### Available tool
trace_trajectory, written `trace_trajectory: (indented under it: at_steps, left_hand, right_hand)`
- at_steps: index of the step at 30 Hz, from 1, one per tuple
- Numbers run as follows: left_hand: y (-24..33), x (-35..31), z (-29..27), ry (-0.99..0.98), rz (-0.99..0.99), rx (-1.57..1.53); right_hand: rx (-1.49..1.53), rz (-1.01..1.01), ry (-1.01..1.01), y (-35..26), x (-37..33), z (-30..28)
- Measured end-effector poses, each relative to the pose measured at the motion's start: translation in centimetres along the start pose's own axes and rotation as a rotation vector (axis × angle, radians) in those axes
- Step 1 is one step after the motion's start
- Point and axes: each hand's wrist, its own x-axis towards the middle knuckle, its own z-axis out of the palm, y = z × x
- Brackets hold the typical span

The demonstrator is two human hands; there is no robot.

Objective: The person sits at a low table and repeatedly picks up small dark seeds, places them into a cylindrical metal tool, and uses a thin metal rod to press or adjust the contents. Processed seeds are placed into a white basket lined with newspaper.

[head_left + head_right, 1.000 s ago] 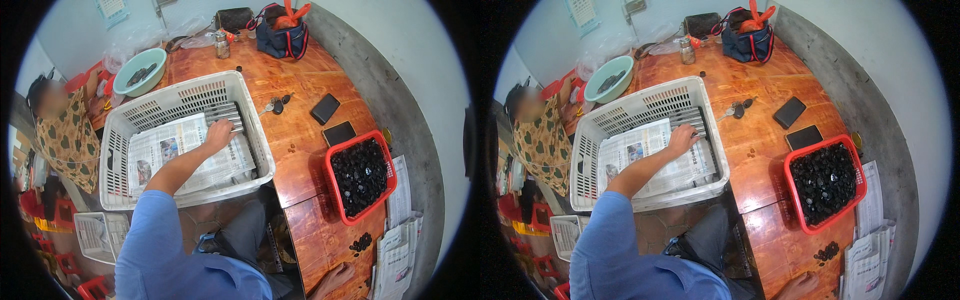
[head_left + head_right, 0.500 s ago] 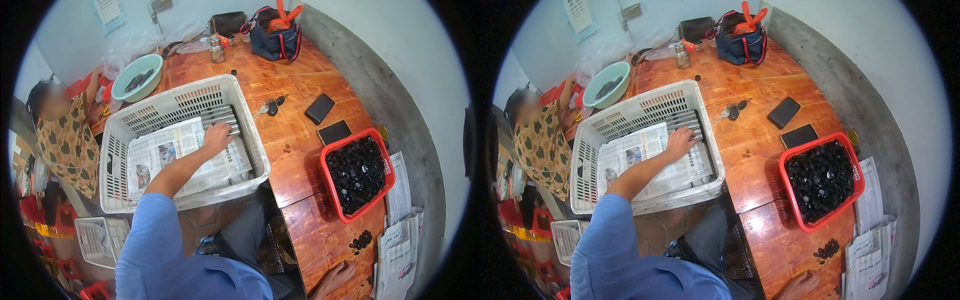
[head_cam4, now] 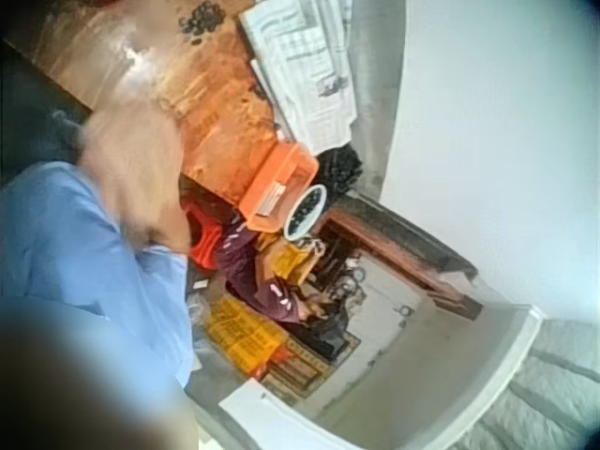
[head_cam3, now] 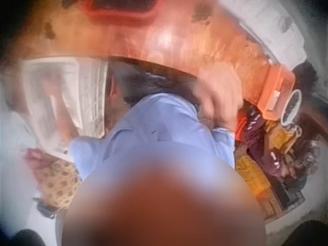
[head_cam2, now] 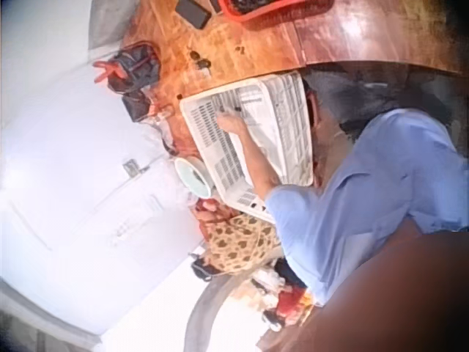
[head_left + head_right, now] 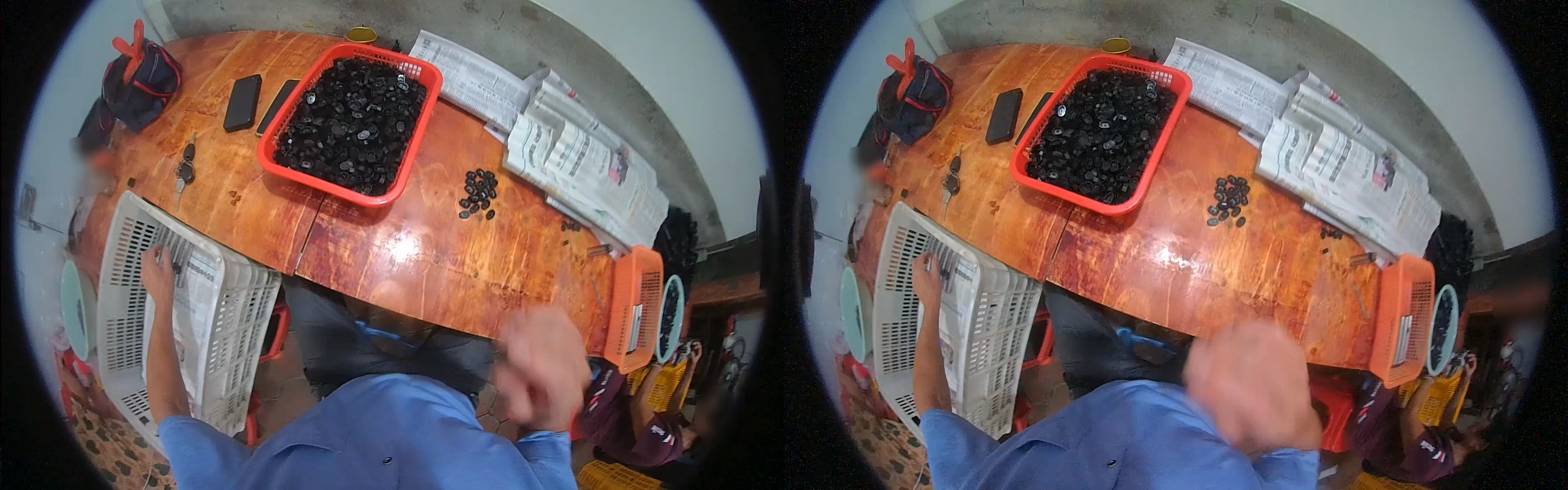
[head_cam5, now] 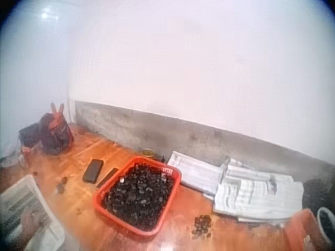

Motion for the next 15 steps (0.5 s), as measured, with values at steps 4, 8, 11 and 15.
trace_trajectory:
  at_steps: [4,8,11,15]
  left_hand:
    - [-1.2,3.0,-2.5,0.103,-0.118,-0.076]
    - [-2.8,4.1,-7.7,0.294,-0.139,-0.114]
    - [2.6,4.0,-12.6,0.268,-0.151,-0.198]
    - [12.9,2.2,-16.7,0.402,-0.095,-0.317]
  right_hand:
    - [0.192,-0.535,-0.022,-3.3,1.7,-2.8]
    - [0.449,-0.157,-0.130,-5.6,0.3,-5.4]
    - [0.442,-0.091,0.053,-5.7,0.1,-4.4]
    - [0.351,-0.221,0.214,-3.8,-2.6,-6.2]
